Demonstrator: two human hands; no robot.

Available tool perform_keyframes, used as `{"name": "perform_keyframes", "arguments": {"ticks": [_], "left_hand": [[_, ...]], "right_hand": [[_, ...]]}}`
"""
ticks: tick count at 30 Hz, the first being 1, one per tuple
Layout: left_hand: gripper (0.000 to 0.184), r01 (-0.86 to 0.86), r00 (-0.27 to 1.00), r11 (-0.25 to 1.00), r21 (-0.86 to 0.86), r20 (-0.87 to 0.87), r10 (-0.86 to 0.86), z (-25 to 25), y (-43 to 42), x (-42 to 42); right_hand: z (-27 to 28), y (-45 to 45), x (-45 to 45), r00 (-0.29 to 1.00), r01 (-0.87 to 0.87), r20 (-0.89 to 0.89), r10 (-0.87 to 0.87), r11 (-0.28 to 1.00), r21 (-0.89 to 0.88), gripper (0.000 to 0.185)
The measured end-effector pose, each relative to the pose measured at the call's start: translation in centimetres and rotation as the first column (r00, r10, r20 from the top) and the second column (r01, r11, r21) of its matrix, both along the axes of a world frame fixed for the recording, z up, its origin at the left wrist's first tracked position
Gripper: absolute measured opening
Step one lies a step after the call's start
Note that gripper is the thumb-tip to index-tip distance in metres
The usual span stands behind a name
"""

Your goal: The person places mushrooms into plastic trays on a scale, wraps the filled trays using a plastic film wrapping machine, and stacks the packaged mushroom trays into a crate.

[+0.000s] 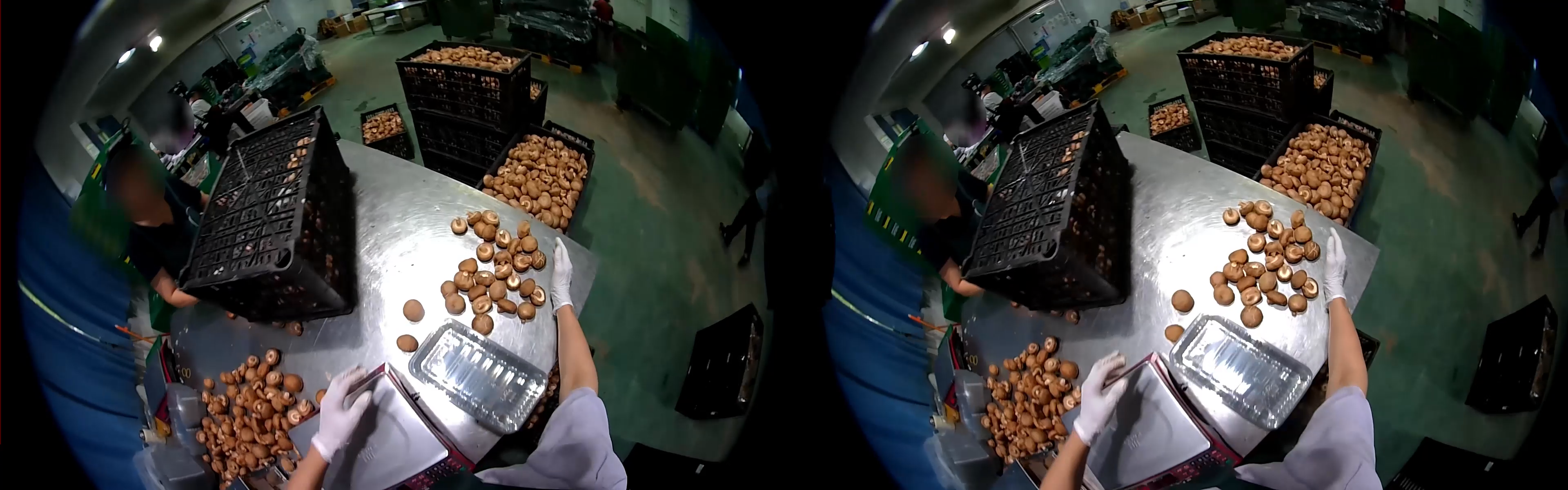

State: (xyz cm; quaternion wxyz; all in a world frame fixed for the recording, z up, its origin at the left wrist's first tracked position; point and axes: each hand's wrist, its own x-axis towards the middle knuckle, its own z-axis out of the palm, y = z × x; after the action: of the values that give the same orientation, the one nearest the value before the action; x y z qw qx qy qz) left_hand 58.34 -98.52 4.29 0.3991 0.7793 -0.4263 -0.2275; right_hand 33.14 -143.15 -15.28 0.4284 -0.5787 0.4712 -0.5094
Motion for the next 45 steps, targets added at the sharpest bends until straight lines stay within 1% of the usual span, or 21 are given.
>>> {"name": "perform_keyframes", "arguments": {"ticks": [1,4,6,8,10,12,16,17,18,23,26,30,32,34,36,37,38,40,42,44,45], "left_hand": [[0.045,0.083,0.996,0.997,-0.005,0.034,-0.083,-0.4,-2.9,1.4],[0.053,0.309,0.947,0.951,0.0,0.096,-0.308,-2.0,-13.2,4.4],[0.057,0.431,0.875,0.9,0.063,0.215,-0.434,-4.2,-20.7,6.0],[0.06,0.506,0.835,0.861,0.038,0.227,-0.501,-6.7,-28.5,7.0],[0.064,0.539,0.827,0.842,0.024,0.178,-0.534,-9.6,-35.7,7.6],[0.069,0.552,0.763,0.817,0.167,0.295,-0.576,-11.6,-41.6,7.4],[0.07,0.614,0.739,0.767,0.187,0.205,-0.642,-13.4,-47.9,3.7],[0.069,0.621,0.657,0.721,0.308,0.297,-0.693,-13.5,-48.4,2.6],[0.07,0.608,0.555,0.668,0.429,0.371,-0.744,-14.1,-48.7,2.1],[0.06,0.62,0.46,0.65,0.439,0.468,-0.755,-14.5,-47.8,2.4],[0.056,0.625,0.443,0.657,0.421,0.502,-0.743,-14.4,-45.3,3.6],[0.052,0.647,0.461,0.607,0.461,0.398,-0.793,-14.2,-42.0,5.7],[0.05,0.587,0.467,0.653,0.477,0.46,-0.756,-13.4,-39.4,6.2],[0.048,0.565,0.529,0.655,0.501,0.39,-0.754,-11.6,-37.0,7.2],[0.047,0.591,0.641,0.665,0.457,0.235,-0.731,-12.9,-34.3,9.0],[0.047,0.561,0.677,0.714,0.418,0.264,-0.687,-12.2,-32.1,9.7],[0.047,0.535,0.725,0.723,0.437,0.202,-0.658,-11.4,-30.4,10.4],[0.047,0.537,0.821,0.811,0.232,0.081,-0.566,-12.5,-26.8,11.8],[0.05,0.453,0.862,0.788,0.417,0.022,-0.507,-12.8,-23.5,12.8],[0.052,0.466,0.874,0.772,0.432,-0.087,-0.478,-14.6,-19.9,13.5],[0.051,0.418,0.874,0.739,0.528,-0.012,-0.486,-13.8,-17.8,13.3]], "right_hand": [[0.9,0.0,0.9,0.996,-0.004,-0.092,-0.001,0.999,-0.048,0.05],[-0.3,-1.8,2.5,0.99,-0.064,-0.136,0.047,0.991,-0.12,0.048],[0.5,-1.7,3.5,0.986,-0.061,-0.164,0.041,0.991,-0.115,0.048],[0.4,-1.9,3.8,0.929,-0.192,-0.358,0.097,0.951,-0.24,0.047],[0.3,-1.9,3.8,0.928,-0.192,-0.361,0.097,0.952,-0.238,0.045],[0.8,-1.6,4.0,0.924,-0.23,-0.353,0.143,0.948,-0.218,0.046],[1.6,-1.5,4.1,0.91,-0.271,-0.373,0.18,0.94,-0.206,0.047],[1.6,-1.4,4.1,0.902,-0.278,-0.391,0.186,0.941,-0.193,0.047],[1.6,-1.5,4.1,0.906,-0.296,-0.366,0.214,0.937,-0.184,0.047],[1.4,-1.2,5.4,0.84,-0.446,-0.402,0.366,0.886,-0.126,0.047],[1.4,0.1,7.4,0.788,-0.509,-0.493,0.369,0.84,-0.185,0.047],[1.3,1.5,8.8,0.784,-0.544,-0.456,0.421,0.82,-0.178,0.048],[1.9,2.4,9.8,0.765,-0.583,-0.382,0.519,0.81,-0.066,0.048],[2.7,3.5,11.0,0.737,-0.633,-0.311,0.6,0.774,-0.006,0.05],[3.4,4.8,12.2,0.637,-0.727,-0.212,0.741,0.669,0.155,0.053],[3.5,5.5,13.1,0.592,-0.747,-0.226,0.773,0.632,0.207,0.057],[2.6,5.8,14.1,0.548,-0.78,-0.199,0.812,0.582,0.229,0.06],[3.5,7.1,16.4,0.533,-0.798,-0.114,0.838,0.544,0.26,0.064],[4.9,8.2,18.5,0.393,-0.863,-0.1,0.914,0.405,0.304,0.065],[6.3,10.5,21.3,0.261,-0.901,-0.109,0.959,0.283,0.33,0.064],[6.7,12.1,22.6,0.19,-0.92,-0.112,0.975,0.217,0.327,0.066]]}}
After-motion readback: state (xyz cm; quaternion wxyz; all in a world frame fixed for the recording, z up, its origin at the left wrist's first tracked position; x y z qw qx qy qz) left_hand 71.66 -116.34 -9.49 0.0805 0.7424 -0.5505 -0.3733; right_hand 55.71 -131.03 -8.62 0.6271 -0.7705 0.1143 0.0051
